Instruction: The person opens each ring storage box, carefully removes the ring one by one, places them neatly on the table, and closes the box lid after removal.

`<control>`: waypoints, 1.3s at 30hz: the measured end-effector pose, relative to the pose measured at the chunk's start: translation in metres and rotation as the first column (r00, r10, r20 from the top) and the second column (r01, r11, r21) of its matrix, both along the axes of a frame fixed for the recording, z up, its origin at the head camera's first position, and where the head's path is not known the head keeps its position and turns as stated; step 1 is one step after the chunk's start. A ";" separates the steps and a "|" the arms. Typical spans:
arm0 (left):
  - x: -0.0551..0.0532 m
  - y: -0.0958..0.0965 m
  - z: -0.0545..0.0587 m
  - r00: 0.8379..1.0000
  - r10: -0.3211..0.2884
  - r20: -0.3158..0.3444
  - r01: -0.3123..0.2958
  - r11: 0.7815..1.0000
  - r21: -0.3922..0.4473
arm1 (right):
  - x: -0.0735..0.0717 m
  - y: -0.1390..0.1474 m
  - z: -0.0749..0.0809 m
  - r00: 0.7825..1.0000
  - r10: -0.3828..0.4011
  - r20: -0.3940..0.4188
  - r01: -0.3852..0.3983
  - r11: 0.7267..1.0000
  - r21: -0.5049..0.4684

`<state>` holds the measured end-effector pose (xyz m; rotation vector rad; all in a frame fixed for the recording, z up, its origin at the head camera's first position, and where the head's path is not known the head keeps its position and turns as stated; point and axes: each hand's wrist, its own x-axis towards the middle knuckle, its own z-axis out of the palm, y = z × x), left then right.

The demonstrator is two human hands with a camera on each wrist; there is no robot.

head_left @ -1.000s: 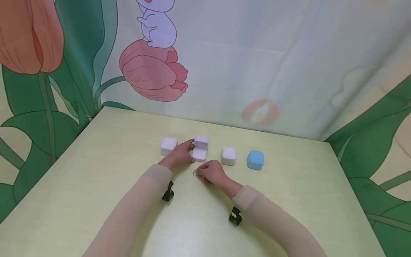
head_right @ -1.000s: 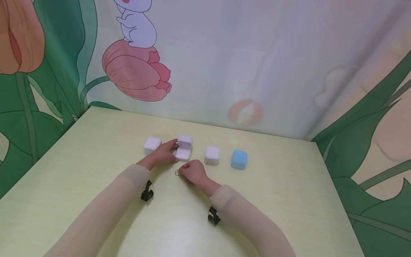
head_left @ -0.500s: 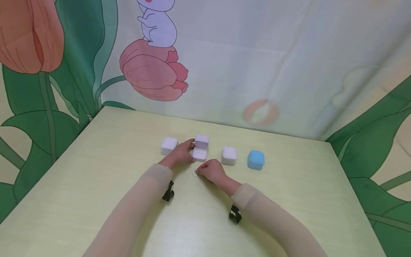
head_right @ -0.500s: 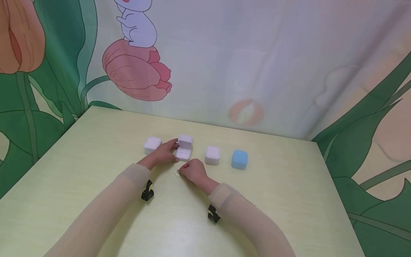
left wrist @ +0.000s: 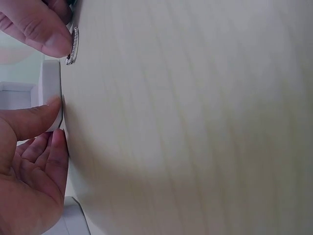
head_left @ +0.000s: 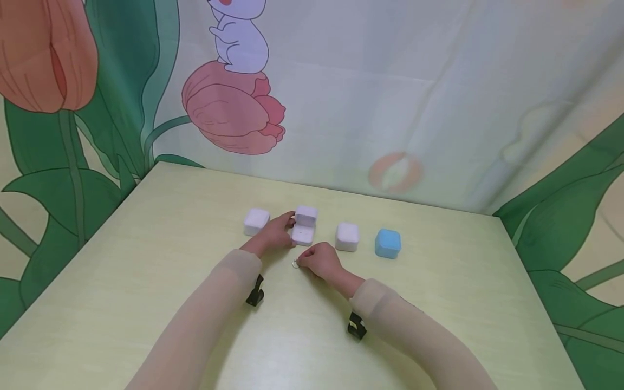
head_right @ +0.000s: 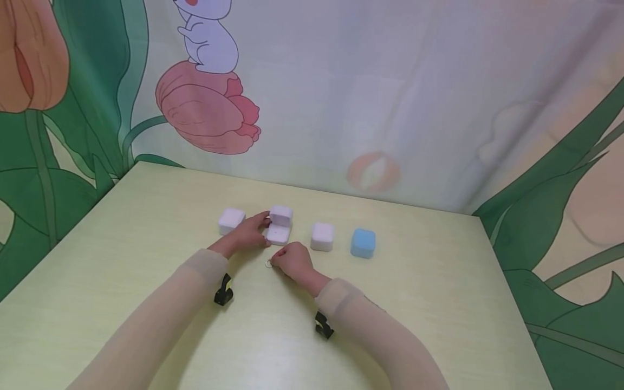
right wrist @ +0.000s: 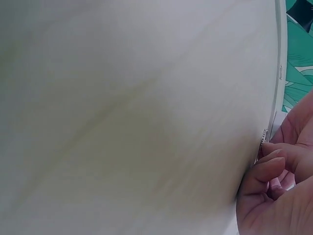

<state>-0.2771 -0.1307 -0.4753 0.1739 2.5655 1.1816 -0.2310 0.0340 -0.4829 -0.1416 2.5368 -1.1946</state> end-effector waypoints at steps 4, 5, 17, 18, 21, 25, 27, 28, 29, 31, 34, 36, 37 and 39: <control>0.000 0.000 0.000 1.000 0.003 0.009 -0.003 1.000 0.001 | 0.000 -0.001 0.000 1.000 -0.004 -0.003 0.004 1.000 0.010; 0.000 0.000 0.000 1.000 0.005 0.011 -0.005 1.000 0.001 | 0.000 -0.001 0.000 1.000 -0.005 -0.004 0.005 1.000 0.012; 0.000 -0.003 -0.001 1.000 0.007 0.009 -0.007 1.000 0.006 | -0.001 0.006 -0.004 1.000 0.003 0.008 -0.002 0.994 -0.110; 0.000 -0.003 -0.001 1.000 0.007 0.011 -0.007 1.000 0.007 | -0.002 0.008 -0.004 1.000 -0.002 0.014 0.004 0.990 -0.138; -0.001 -0.002 -0.002 1.000 0.005 0.011 -0.005 1.000 0.012 | -0.005 0.012 -0.004 0.999 -0.035 0.031 0.041 0.977 -0.209; -0.001 -0.002 -0.002 1.000 0.011 0.014 -0.011 1.000 0.025 | -0.009 0.015 0.002 0.997 -0.080 0.022 0.083 0.957 -0.277; -0.001 -0.002 -0.002 1.000 0.013 0.016 -0.014 1.000 0.027 | -0.011 0.014 0.009 0.994 -0.111 -0.007 0.103 0.945 -0.309; -0.001 -0.001 -0.002 1.000 0.014 0.015 -0.014 1.000 0.027 | -0.012 0.014 0.012 0.992 -0.122 -0.031 0.105 0.940 -0.324; -0.001 -0.001 -0.001 1.000 0.014 0.014 -0.014 1.000 0.025 | -0.012 0.014 0.015 0.990 -0.133 -0.053 0.108 0.936 -0.335; -0.001 -0.001 -0.001 1.000 0.010 0.009 -0.010 1.000 0.023 | -0.014 0.014 0.023 0.985 -0.150 -0.084 0.112 0.930 -0.351; -0.001 -0.001 -0.001 1.000 0.002 0.002 -0.002 1.000 0.019 | -0.016 0.013 0.032 0.983 -0.156 -0.097 0.113 0.928 -0.356; -0.001 0.000 -0.001 1.000 -0.001 0.001 0.001 1.000 0.021 | -0.018 0.011 0.036 0.984 -0.157 -0.088 0.118 0.931 -0.346; -0.001 0.000 -0.001 1.000 -0.002 0.002 0.002 1.000 0.024 | -0.020 0.011 0.037 0.985 -0.155 -0.082 0.118 0.933 -0.339; 0.000 0.000 -0.001 1.000 -0.003 0.005 0.003 1.000 0.031 | -0.022 0.010 0.039 0.986 -0.154 -0.065 0.125 0.935 -0.332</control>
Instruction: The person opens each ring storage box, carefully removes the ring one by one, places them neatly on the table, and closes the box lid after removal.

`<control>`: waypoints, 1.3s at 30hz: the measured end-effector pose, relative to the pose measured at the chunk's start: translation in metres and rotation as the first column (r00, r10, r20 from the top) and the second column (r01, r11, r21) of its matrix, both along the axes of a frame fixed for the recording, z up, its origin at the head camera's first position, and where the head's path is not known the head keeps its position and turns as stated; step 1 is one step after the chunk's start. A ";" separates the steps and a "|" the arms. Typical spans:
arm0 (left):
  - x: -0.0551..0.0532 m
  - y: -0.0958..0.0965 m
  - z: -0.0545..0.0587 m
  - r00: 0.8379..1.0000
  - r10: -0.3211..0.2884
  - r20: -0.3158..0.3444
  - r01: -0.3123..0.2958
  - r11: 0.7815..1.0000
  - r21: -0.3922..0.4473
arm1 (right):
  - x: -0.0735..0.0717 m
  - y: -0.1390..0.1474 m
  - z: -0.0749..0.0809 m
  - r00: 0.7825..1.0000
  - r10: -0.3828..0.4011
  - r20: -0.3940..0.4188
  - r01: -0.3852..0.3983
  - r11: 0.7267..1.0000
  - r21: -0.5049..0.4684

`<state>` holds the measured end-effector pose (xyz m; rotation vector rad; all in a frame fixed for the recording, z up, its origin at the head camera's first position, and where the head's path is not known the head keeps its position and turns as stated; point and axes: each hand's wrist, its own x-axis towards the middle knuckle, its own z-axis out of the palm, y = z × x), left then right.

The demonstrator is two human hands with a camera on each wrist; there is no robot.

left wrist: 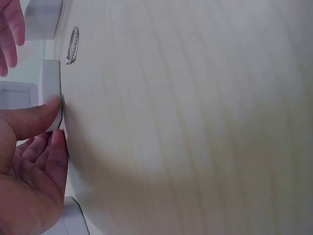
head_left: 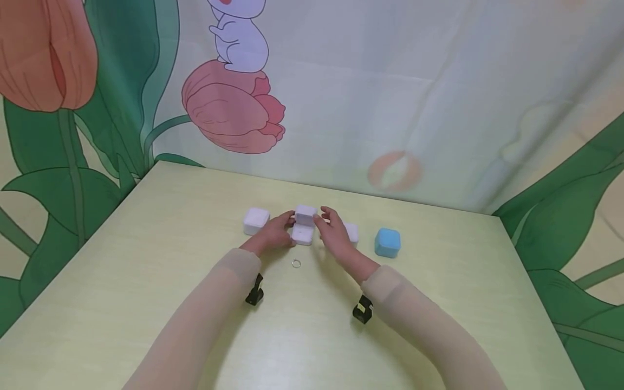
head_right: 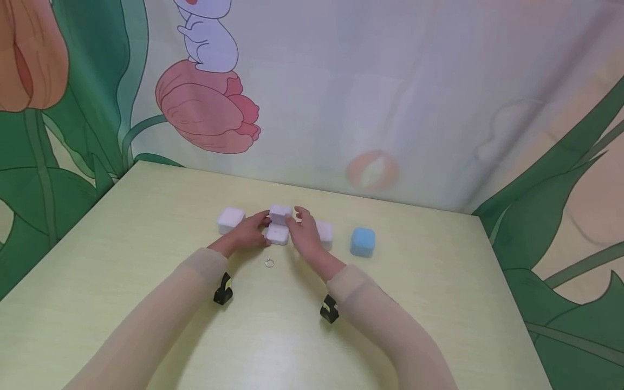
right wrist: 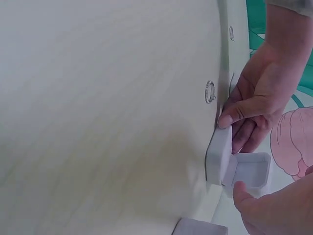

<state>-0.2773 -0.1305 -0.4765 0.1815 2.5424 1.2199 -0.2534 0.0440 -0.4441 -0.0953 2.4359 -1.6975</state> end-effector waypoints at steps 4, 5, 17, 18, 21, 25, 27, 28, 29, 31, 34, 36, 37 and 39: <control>0.001 0.001 0.001 1.000 -0.002 0.002 0.002 1.000 0.004 | -0.005 -0.002 0.001 1.000 -0.013 0.024 0.013 1.000 0.003; 0.001 0.001 0.001 1.000 -0.002 0.001 0.002 1.000 0.002 | -0.006 -0.002 0.002 0.999 -0.016 0.028 0.016 1.000 0.000; 0.002 0.002 0.001 1.000 0.000 -0.002 0.000 1.000 -0.002 | -0.026 -0.009 -0.009 0.974 0.005 0.226 0.016 0.995 -0.094; 0.002 0.002 0.001 1.000 0.001 0.001 -0.001 1.000 0.000 | -0.027 -0.009 -0.010 0.970 0.013 0.243 0.013 0.995 -0.103; 0.002 0.002 0.001 1.000 0.000 0.002 0.000 1.000 0.001 | -0.029 -0.009 -0.012 0.958 0.024 0.286 0.016 0.990 -0.138; 0.001 0.002 0.001 1.000 0.002 -0.004 -0.002 1.000 -0.005 | -0.033 -0.009 -0.016 0.952 0.017 0.304 0.034 0.986 -0.161; 0.001 0.002 0.001 1.000 0.001 -0.007 -0.001 1.000 -0.013 | -0.035 -0.009 -0.018 0.954 0.006 0.300 0.045 0.986 -0.163; 0.001 0.002 0.001 1.000 0.000 -0.006 0.000 1.000 -0.014 | -0.035 -0.008 -0.020 0.955 0.001 0.297 0.050 0.985 -0.165; 0.000 0.002 0.001 1.000 -0.003 -0.006 0.003 1.000 -0.017 | -0.036 -0.008 -0.021 0.956 -0.004 0.292 0.054 0.985 -0.166; 0.000 0.002 0.000 1.000 -0.004 -0.007 0.004 1.000 -0.022 | -0.037 -0.008 -0.024 0.961 -0.005 0.277 0.052 0.985 -0.163; -0.001 0.001 0.000 1.000 -0.005 -0.011 0.004 0.999 -0.034 | -0.040 -0.009 -0.029 0.968 0.016 0.252 0.022 0.989 -0.149; -0.001 0.000 0.000 1.000 -0.004 -0.015 0.004 0.999 -0.040 | -0.040 -0.010 -0.032 0.971 0.037 0.235 -0.007 0.992 -0.129; -0.001 0.000 0.000 1.000 -0.003 -0.014 0.002 0.999 -0.040 | -0.040 -0.010 -0.032 0.973 0.049 0.227 -0.022 0.993 -0.119; -0.001 -0.001 0.000 1.000 -0.002 -0.011 0.001 0.999 -0.040 | -0.039 -0.011 -0.032 0.976 0.069 0.206 -0.050 0.994 -0.096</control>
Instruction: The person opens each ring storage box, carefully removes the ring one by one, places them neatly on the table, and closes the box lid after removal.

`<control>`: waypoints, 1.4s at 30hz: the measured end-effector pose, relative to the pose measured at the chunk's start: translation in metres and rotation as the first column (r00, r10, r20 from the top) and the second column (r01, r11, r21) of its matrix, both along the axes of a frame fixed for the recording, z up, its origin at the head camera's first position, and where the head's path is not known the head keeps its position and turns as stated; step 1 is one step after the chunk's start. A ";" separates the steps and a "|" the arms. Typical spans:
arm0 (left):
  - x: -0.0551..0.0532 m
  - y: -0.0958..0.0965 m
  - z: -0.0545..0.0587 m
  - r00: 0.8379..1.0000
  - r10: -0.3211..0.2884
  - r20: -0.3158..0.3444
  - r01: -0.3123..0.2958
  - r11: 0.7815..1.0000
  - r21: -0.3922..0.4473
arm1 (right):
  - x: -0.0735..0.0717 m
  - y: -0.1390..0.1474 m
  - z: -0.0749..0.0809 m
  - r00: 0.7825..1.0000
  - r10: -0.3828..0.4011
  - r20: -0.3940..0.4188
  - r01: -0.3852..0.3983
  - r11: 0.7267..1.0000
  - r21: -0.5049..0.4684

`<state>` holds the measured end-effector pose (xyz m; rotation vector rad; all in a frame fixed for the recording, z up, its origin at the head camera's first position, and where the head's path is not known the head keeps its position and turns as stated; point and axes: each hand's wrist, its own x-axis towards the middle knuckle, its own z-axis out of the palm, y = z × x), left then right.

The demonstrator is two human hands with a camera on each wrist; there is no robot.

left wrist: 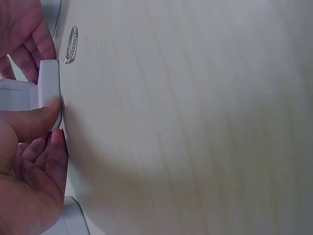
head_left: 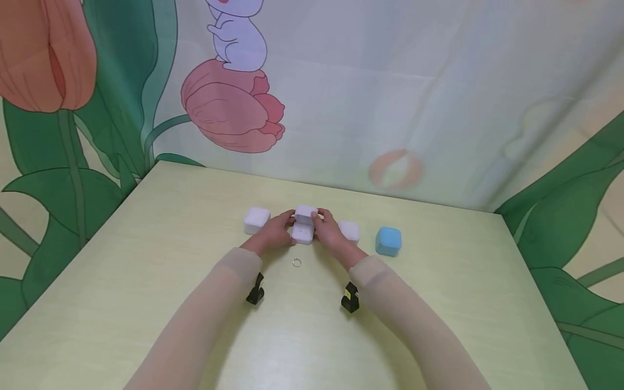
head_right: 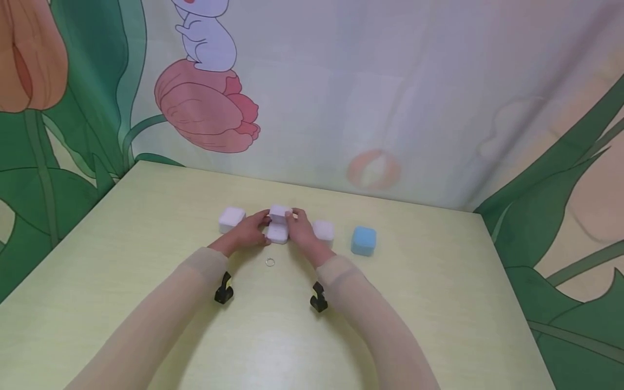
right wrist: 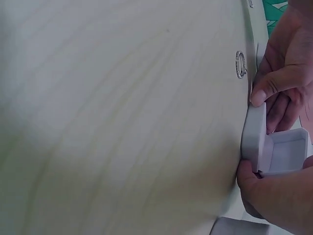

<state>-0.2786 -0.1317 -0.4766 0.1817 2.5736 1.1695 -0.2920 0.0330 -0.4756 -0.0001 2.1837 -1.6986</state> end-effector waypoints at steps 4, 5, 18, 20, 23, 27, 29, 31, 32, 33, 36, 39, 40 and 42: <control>0.000 -0.001 -0.002 1.000 0.001 0.005 -0.001 1.000 0.003 | 0.003 -0.002 0.003 0.997 0.054 -0.053 -0.049 0.995 0.093; 0.000 -0.001 -0.002 1.000 0.000 0.006 0.000 1.000 0.002 | 0.004 -0.002 0.003 0.996 0.065 -0.061 -0.057 0.992 0.117; -0.002 -0.003 -0.003 0.999 -0.030 0.012 0.030 1.000 -0.006 | 0.006 0.000 0.003 0.984 0.122 -0.131 -0.088 0.967 0.241; -0.002 -0.003 -0.003 0.999 -0.033 0.015 0.033 0.999 -0.003 | 0.006 0.000 0.002 0.983 0.123 -0.135 -0.086 0.964 0.252; -0.002 -0.003 -0.002 0.999 -0.032 0.012 0.032 0.999 0.001 | 0.007 0.000 0.000 0.981 0.129 -0.147 -0.087 0.962 0.259; -0.002 -0.002 -0.002 0.999 -0.038 0.006 0.038 0.999 -0.002 | 0.011 0.001 0.001 0.980 0.129 -0.153 -0.087 0.964 0.253; -0.002 -0.002 -0.002 0.999 -0.039 0.005 0.039 0.999 0.000 | 0.012 0.002 0.001 0.980 0.129 -0.152 -0.089 0.965 0.247; -0.001 -0.002 -0.002 0.999 -0.041 0.001 0.041 0.999 0.001 | 0.014 0.002 0.002 0.979 0.136 -0.149 -0.097 0.965 0.244; -0.001 -0.002 -0.002 0.999 -0.040 0.000 0.040 0.999 0.001 | 0.015 0.002 0.002 0.979 0.141 -0.150 -0.102 0.965 0.243; -0.001 -0.002 -0.002 0.999 -0.039 -0.001 0.039 0.999 0.002 | 0.015 0.002 0.002 0.978 0.146 -0.152 -0.107 0.964 0.242; -0.001 -0.002 -0.002 0.999 -0.036 0.002 0.036 0.999 0.012 | 0.017 0.003 0.002 0.976 0.156 -0.153 -0.117 0.965 0.236; -0.001 -0.002 -0.001 0.999 -0.036 0.004 0.036 0.999 0.020 | 0.018 0.003 0.002 0.975 0.156 -0.157 -0.118 0.967 0.226; -0.001 -0.001 -0.001 0.999 -0.037 0.001 0.037 0.999 0.018 | 0.018 0.004 0.002 0.974 0.157 -0.160 -0.119 0.967 0.224; 0.000 -0.001 0.000 0.999 -0.036 -0.003 0.036 0.999 0.014 | 0.018 0.004 0.000 0.974 0.157 -0.163 -0.120 0.968 0.220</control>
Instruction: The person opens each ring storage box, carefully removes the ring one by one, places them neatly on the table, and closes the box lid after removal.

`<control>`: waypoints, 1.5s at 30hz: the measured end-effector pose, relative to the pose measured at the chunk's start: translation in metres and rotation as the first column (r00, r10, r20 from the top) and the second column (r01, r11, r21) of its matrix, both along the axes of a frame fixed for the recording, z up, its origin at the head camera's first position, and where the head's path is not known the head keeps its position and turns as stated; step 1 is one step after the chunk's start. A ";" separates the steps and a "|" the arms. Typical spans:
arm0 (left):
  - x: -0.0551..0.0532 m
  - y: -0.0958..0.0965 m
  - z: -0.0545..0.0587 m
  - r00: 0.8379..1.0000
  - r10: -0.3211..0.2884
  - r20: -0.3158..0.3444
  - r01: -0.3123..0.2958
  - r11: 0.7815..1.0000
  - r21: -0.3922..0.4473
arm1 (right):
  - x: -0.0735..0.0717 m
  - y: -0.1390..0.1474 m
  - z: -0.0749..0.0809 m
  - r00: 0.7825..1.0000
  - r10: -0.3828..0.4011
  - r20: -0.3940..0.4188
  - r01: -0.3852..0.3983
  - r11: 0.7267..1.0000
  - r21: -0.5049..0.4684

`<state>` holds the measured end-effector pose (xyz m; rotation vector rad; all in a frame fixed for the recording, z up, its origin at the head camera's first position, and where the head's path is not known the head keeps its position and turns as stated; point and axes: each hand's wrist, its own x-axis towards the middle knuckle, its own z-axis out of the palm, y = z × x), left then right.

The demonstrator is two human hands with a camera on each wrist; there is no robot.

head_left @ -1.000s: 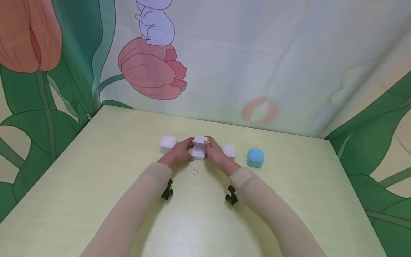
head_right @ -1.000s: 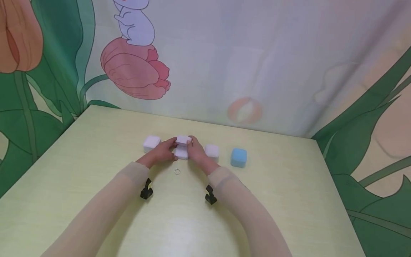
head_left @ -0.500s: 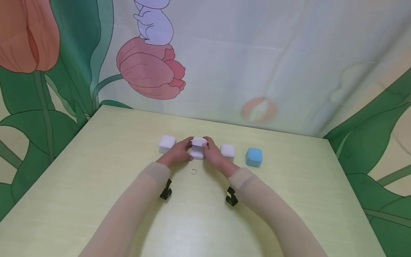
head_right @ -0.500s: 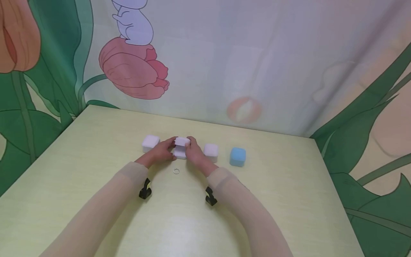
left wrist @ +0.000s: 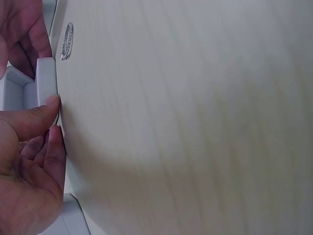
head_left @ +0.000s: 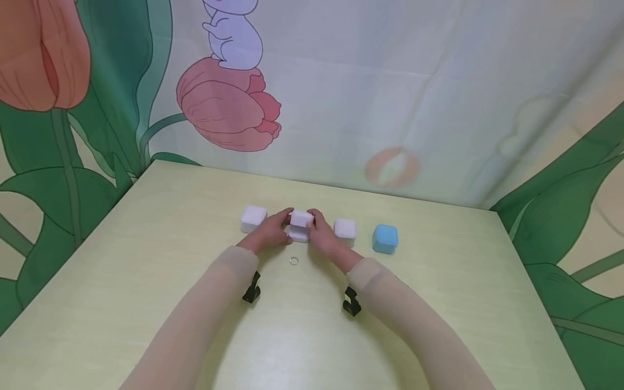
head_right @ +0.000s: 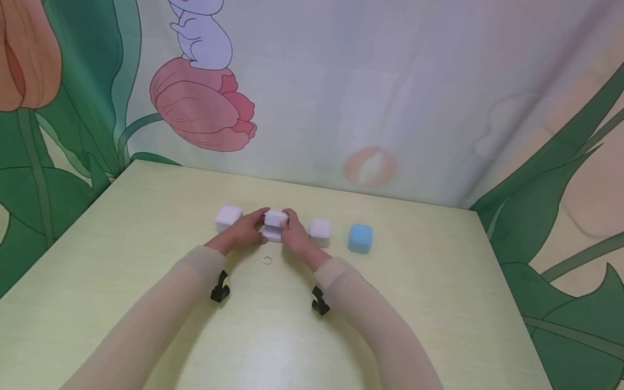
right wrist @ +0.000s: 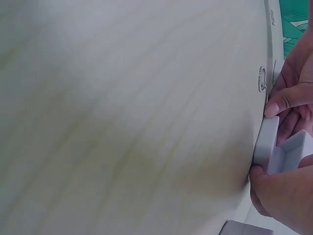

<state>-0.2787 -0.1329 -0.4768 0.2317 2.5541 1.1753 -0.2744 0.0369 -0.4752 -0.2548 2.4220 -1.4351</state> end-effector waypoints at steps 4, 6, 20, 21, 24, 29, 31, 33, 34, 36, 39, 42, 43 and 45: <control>0.002 0.001 0.000 1.000 0.005 0.005 -0.005 1.000 -0.008 | 0.001 0.001 -0.004 1.000 0.008 -0.004 -0.008 1.000 -0.005; 0.004 0.001 0.000 1.000 0.006 0.015 -0.005 1.000 -0.005 | 0.002 0.002 -0.006 1.000 0.006 0.005 -0.006 1.000 -0.014; 0.002 0.002 0.002 1.000 0.006 0.018 -0.006 1.000 -0.003 | 0.007 0.004 -0.001 0.999 0.020 0.029 -0.018 0.998 -0.062; 0.002 0.002 0.002 1.000 0.007 0.019 -0.007 1.000 -0.001 | 0.007 0.005 -0.001 0.999 0.023 0.028 -0.021 0.998 -0.065; 0.002 0.002 0.003 1.000 0.008 0.018 -0.008 1.000 0.002 | 0.007 0.005 -0.002 0.999 0.032 0.027 -0.030 0.996 -0.082; 0.003 0.002 0.004 0.999 0.016 0.028 -0.016 1.000 0.018 | 0.007 0.006 -0.004 0.999 0.029 0.023 -0.026 0.994 -0.106; 0.002 0.003 0.004 0.999 0.015 0.029 -0.016 1.000 0.019 | 0.007 0.006 -0.005 0.999 0.026 0.023 -0.023 0.994 -0.107; 0.001 0.003 0.004 1.000 0.009 0.018 -0.009 1.000 0.009 | 0.007 0.007 -0.005 0.999 0.024 0.022 -0.022 0.994 -0.105; 0.001 0.003 0.004 1.000 0.008 0.015 -0.008 1.000 0.007 | 0.007 0.007 -0.006 1.000 0.023 0.018 -0.021 0.994 -0.103; 0.000 0.004 0.004 1.000 0.004 0.009 -0.004 1.000 -0.001 | 0.006 0.007 -0.007 1.000 0.023 0.011 -0.021 0.994 -0.107; -0.001 0.004 0.005 1.000 0.004 0.006 -0.004 1.000 -0.005 | 0.006 0.006 -0.008 1.000 0.017 -0.004 -0.017 0.994 -0.110; -0.001 0.004 0.005 1.000 0.007 0.009 -0.007 1.000 -0.001 | 0.006 0.005 -0.010 1.000 0.004 -0.018 -0.006 0.995 -0.100; -0.001 0.004 0.005 1.000 0.006 0.009 -0.006 1.000 -0.001 | 0.007 0.005 -0.010 1.000 0.000 -0.022 -0.003 0.995 -0.099; -0.001 0.004 0.005 1.000 0.005 0.009 -0.005 1.000 -0.001 | 0.007 0.004 -0.011 1.000 -0.005 -0.024 0.002 0.995 -0.103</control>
